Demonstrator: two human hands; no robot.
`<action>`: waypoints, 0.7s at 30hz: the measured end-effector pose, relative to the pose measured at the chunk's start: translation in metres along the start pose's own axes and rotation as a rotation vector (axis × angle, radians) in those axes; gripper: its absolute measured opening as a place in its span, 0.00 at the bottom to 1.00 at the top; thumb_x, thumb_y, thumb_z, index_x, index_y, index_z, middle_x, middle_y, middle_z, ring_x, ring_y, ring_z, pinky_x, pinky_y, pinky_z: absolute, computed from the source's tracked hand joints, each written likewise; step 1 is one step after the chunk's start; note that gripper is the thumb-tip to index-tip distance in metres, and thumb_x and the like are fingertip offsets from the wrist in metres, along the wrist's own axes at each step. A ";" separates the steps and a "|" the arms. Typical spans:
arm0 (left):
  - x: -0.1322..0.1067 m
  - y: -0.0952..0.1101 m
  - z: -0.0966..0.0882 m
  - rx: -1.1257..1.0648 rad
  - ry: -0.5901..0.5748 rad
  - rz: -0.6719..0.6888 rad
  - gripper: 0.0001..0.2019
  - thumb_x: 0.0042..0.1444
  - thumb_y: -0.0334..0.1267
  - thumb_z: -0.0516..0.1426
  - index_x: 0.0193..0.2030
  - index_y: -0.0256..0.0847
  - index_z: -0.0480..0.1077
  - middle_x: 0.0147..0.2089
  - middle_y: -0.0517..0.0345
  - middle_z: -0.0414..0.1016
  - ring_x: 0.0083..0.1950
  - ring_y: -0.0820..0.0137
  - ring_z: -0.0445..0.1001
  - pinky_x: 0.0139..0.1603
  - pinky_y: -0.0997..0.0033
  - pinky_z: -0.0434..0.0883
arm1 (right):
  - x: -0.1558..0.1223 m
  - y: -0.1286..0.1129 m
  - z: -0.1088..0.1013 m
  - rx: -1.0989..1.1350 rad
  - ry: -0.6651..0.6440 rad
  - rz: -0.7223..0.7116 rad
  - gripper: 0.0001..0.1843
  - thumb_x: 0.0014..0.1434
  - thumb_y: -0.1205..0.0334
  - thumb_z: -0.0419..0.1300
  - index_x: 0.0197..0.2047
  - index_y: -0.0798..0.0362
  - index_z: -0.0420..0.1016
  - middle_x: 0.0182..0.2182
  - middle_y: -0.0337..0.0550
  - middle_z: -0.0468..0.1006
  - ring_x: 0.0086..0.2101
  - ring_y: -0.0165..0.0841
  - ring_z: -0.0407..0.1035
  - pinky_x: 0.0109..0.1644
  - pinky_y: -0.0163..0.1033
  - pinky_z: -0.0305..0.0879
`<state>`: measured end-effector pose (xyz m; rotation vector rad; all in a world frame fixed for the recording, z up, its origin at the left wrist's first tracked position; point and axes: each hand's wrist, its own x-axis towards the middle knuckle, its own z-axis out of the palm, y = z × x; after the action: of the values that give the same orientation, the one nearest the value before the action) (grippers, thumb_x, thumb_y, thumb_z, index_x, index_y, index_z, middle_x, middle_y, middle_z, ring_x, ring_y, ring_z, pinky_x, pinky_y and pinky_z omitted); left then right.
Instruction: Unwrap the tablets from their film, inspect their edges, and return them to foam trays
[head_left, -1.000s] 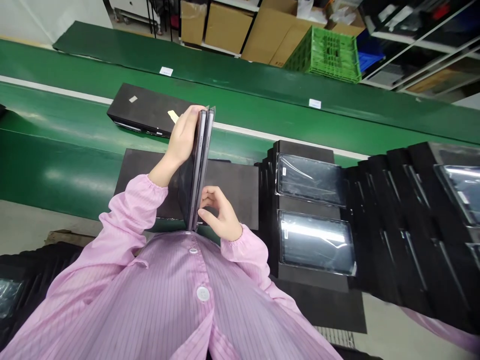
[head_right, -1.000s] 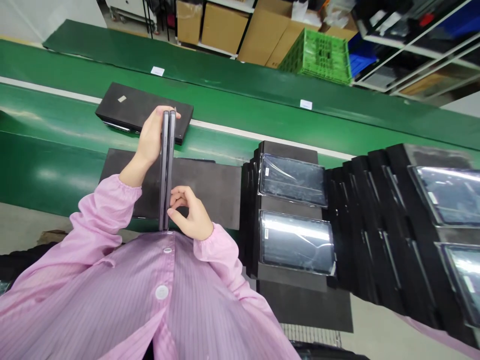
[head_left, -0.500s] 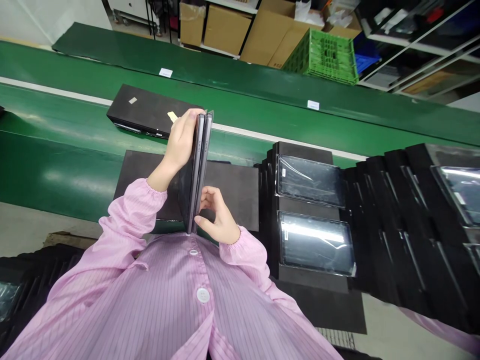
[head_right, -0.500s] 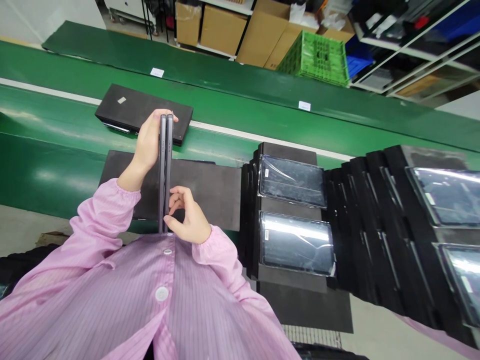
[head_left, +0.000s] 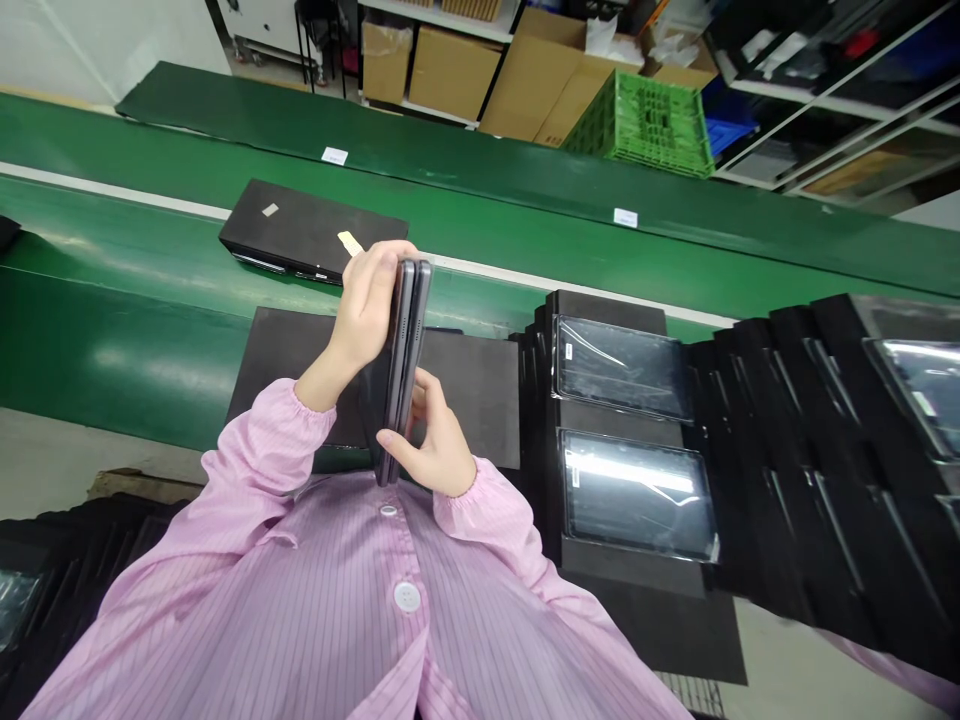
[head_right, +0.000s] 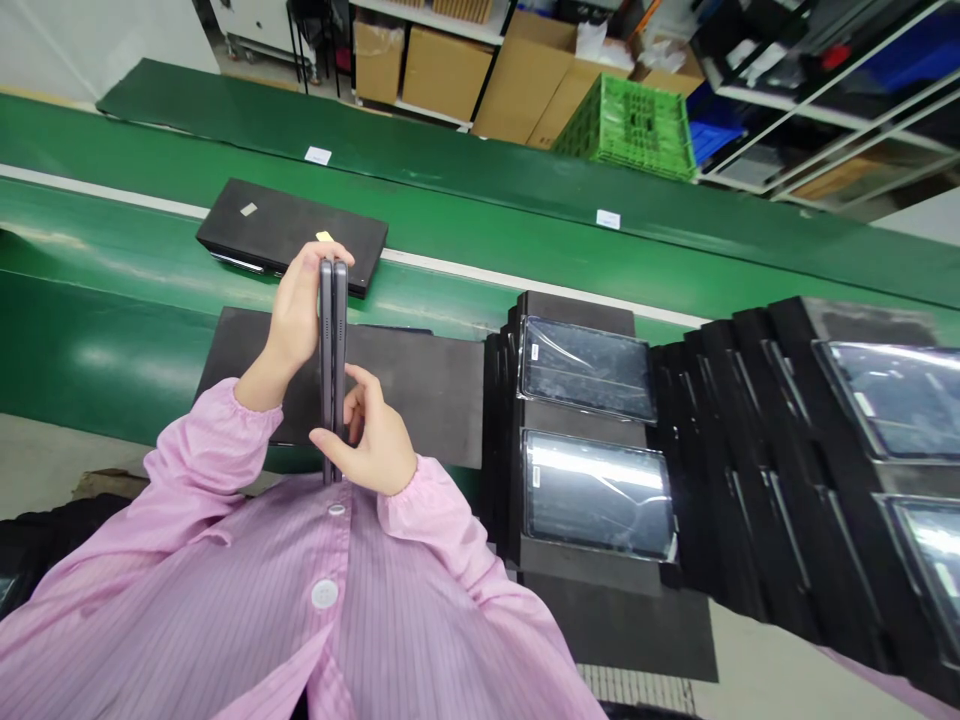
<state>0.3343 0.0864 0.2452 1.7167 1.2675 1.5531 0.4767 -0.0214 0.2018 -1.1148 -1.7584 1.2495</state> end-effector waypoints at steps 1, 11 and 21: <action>-0.003 0.003 0.000 0.012 0.000 0.007 0.27 0.67 0.59 0.38 0.42 0.48 0.72 0.45 0.55 0.77 0.52 0.63 0.74 0.64 0.58 0.63 | 0.000 -0.002 0.001 -0.043 0.020 0.027 0.41 0.54 0.52 0.66 0.64 0.48 0.49 0.30 0.34 0.71 0.23 0.30 0.66 0.28 0.38 0.65; -0.022 0.022 -0.001 0.077 -0.048 0.087 0.26 0.69 0.53 0.36 0.44 0.48 0.72 0.49 0.58 0.78 0.56 0.64 0.73 0.70 0.57 0.52 | -0.003 -0.015 0.012 -0.204 0.100 0.057 0.44 0.50 0.51 0.67 0.64 0.49 0.51 0.30 0.39 0.79 0.27 0.42 0.76 0.27 0.41 0.66; -0.022 0.017 -0.001 0.047 0.003 0.056 0.26 0.68 0.57 0.38 0.45 0.48 0.73 0.50 0.55 0.76 0.58 0.63 0.71 0.70 0.56 0.54 | 0.000 -0.020 0.014 -0.221 0.098 0.086 0.41 0.48 0.56 0.63 0.63 0.51 0.53 0.27 0.36 0.78 0.23 0.39 0.74 0.26 0.40 0.66</action>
<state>0.3402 0.0596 0.2489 1.7943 1.2766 1.5695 0.4590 -0.0300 0.2172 -1.3666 -1.8230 1.0488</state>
